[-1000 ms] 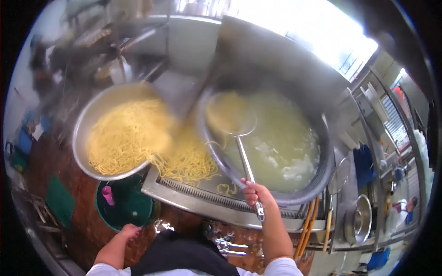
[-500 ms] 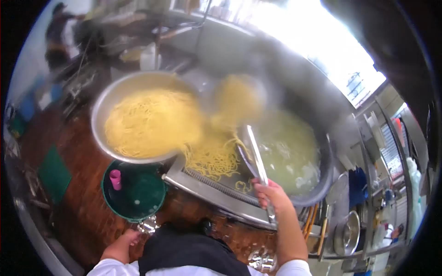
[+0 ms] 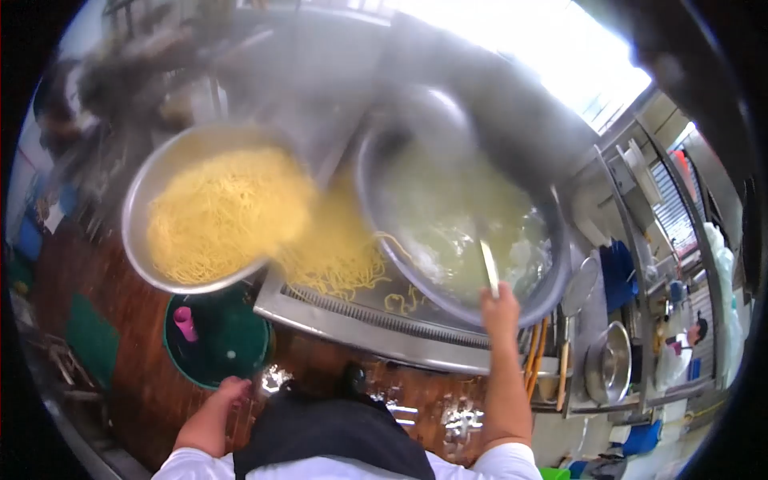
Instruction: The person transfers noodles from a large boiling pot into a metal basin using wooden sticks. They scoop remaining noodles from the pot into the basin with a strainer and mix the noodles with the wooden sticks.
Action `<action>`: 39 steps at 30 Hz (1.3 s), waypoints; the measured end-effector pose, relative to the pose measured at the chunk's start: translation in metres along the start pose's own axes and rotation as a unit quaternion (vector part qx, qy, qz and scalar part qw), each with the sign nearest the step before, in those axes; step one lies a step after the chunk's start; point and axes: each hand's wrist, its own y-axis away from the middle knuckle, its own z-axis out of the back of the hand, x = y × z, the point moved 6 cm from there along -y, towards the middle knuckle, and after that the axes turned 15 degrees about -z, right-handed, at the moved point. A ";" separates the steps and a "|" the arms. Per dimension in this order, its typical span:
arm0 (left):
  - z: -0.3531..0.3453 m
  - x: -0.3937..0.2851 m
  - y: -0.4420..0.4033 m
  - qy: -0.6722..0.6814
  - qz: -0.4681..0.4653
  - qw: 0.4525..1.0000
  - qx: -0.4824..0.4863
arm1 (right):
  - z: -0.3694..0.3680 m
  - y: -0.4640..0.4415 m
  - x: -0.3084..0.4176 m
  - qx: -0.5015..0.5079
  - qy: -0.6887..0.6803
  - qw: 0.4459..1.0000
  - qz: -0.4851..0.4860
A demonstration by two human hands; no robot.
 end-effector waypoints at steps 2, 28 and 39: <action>-0.008 -0.001 -0.008 0.004 0.002 1.000 -0.002 | 0.031 -0.030 -0.051 -0.043 -0.014 0.999 -0.003; -0.105 -0.125 -0.003 -0.314 -0.175 0.903 0.233 | 0.029 0.055 -0.124 0.500 -0.175 0.724 -0.442; -0.006 -0.012 -0.005 -0.213 -0.026 0.970 0.118 | -0.015 0.152 -0.056 0.565 -0.470 0.540 -0.409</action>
